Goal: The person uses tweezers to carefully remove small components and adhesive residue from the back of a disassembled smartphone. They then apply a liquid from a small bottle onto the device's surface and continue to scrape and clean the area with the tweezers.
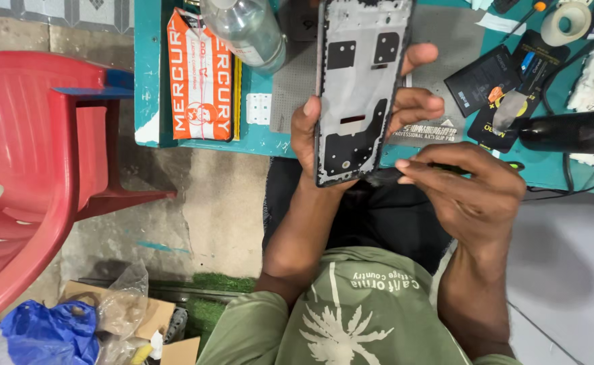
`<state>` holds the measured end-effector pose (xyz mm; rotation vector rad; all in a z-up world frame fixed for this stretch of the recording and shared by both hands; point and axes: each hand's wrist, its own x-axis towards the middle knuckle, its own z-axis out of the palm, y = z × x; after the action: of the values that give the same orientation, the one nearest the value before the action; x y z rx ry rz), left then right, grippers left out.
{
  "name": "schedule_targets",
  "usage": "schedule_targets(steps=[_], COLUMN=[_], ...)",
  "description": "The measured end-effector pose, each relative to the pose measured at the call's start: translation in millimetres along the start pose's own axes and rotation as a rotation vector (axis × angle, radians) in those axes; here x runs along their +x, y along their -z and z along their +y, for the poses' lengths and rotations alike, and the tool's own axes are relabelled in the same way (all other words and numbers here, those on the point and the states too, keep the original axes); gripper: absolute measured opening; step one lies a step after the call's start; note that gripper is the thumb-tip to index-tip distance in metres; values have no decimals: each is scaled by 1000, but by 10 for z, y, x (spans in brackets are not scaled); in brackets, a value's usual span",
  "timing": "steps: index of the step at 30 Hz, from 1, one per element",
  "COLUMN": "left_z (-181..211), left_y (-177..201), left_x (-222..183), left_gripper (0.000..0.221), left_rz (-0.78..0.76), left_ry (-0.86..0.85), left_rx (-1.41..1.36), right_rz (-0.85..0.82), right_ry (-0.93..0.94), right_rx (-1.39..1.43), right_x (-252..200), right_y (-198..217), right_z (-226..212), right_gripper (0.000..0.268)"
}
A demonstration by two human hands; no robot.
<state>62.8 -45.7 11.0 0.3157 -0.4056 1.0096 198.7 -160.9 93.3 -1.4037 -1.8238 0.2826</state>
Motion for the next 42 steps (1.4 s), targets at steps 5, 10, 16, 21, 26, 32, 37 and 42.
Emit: schedule_targets(steps=[5,10,16,21,26,32,37,42], left_z=[-26,-70,-53,-121,70,46,86,143], left_y=[14,12,17,33,-12,-186,-341,-573], left_x=[-52,-92,-93,-65,-50,-60,-110,-201], left_gripper=[96,92,90,91,94,98,98,100], left_rz=[-2,26,72,37,-10,-68,-103,-125], left_ry=[7,-41,-34,-23,-10,59,89,113], left_rx=[-59,-99,-131,-141,-44,-17,-40,-53], right_rz=[-14,3,15,4,152,117,52,16], right_ry=[87,65,164,252,17,53,162,260], right_rx=[-106,-77,-103,-52,119,39,-70,-283], right_x=[27,-45,-3,-37,-235,-254,-194,-206], right_y=[-105,-207,-270,-258,-111,-135,-131,56], right_z=[50,15,-43,-66,21,-9,-240,-432], right_gripper=[31,31,26,19,19,29,28,24])
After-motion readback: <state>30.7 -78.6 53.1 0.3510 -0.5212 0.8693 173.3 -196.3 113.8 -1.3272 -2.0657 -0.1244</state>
